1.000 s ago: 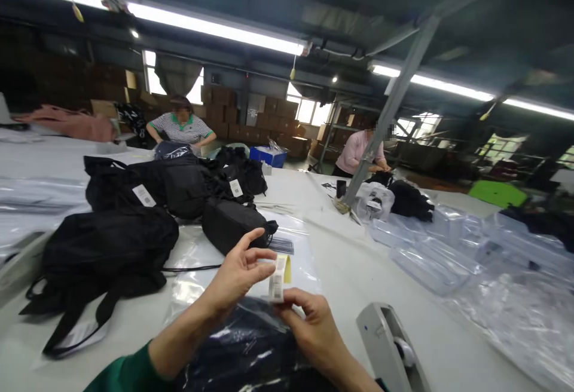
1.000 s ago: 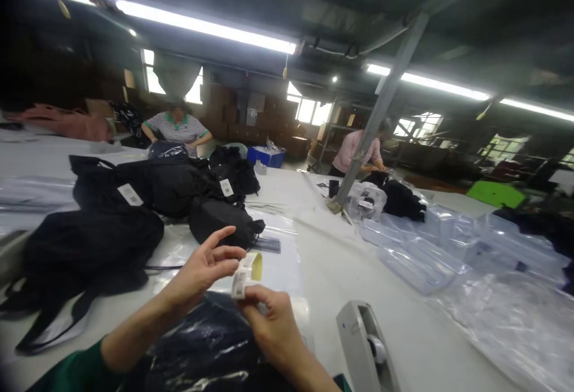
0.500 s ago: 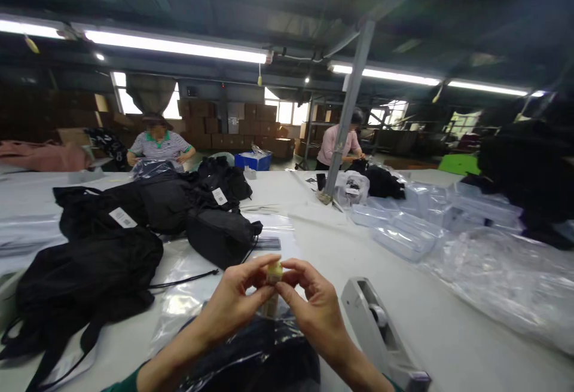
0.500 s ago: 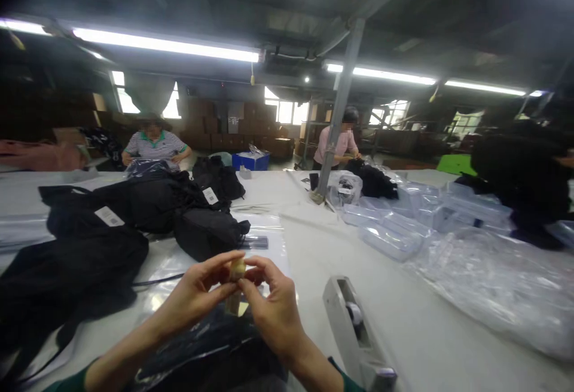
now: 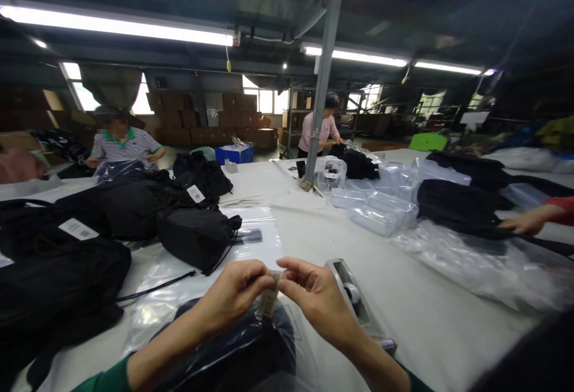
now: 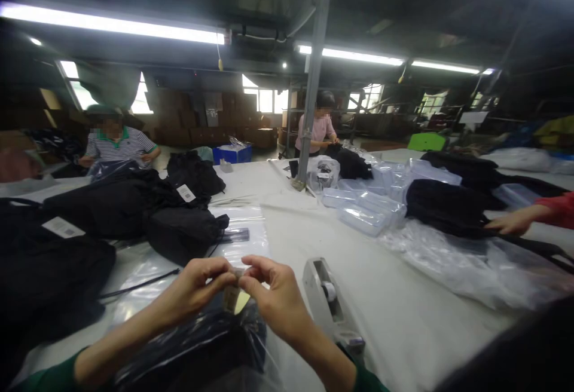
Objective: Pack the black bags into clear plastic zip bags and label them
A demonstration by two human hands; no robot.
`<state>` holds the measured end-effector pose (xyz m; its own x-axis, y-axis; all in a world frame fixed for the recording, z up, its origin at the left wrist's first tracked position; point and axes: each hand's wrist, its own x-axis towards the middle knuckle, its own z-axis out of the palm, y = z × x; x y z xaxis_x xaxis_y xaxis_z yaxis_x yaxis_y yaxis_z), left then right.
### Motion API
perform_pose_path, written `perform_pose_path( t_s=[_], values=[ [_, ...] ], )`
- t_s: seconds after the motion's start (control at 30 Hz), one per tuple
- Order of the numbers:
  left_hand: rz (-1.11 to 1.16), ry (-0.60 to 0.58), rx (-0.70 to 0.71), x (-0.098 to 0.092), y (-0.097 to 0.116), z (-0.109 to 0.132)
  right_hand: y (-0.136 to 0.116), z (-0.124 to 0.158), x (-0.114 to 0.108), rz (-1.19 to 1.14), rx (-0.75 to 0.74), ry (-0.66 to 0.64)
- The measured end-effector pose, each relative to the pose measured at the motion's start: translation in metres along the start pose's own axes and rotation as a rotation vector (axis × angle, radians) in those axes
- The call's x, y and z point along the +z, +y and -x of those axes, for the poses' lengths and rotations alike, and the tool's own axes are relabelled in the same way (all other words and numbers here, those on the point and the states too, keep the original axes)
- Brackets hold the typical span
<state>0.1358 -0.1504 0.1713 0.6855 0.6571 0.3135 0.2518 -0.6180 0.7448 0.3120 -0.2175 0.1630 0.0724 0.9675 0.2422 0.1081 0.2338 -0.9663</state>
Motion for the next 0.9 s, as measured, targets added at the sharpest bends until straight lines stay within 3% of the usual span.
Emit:
perform_pose_path(
  t_s=[0.17, 0.43, 0.57, 0.67, 0.9],
  values=[
    [-0.022, -0.130, 0.013, 0.005, -0.005, -0.012, -0.003, -0.002, -0.020, -0.102, 0.094, -0.227],
    [0.052, -0.390, -0.074, 0.013, -0.007, -0.032, 0.004, -0.010, -0.047, 0.005, 0.204, -0.255],
    [0.213, -0.427, -0.156, 0.019, -0.013, -0.043, 0.010, -0.012, -0.058, 0.041, 0.253, -0.144],
    [0.381, -0.528, -0.192, 0.023, -0.024, -0.052, 0.020, -0.013, -0.066, 0.062, 0.283, -0.038],
    [0.514, -0.626, -0.329, 0.032, -0.051, -0.076, 0.039, -0.017, -0.080, 0.082, 0.280, 0.030]
  ],
)
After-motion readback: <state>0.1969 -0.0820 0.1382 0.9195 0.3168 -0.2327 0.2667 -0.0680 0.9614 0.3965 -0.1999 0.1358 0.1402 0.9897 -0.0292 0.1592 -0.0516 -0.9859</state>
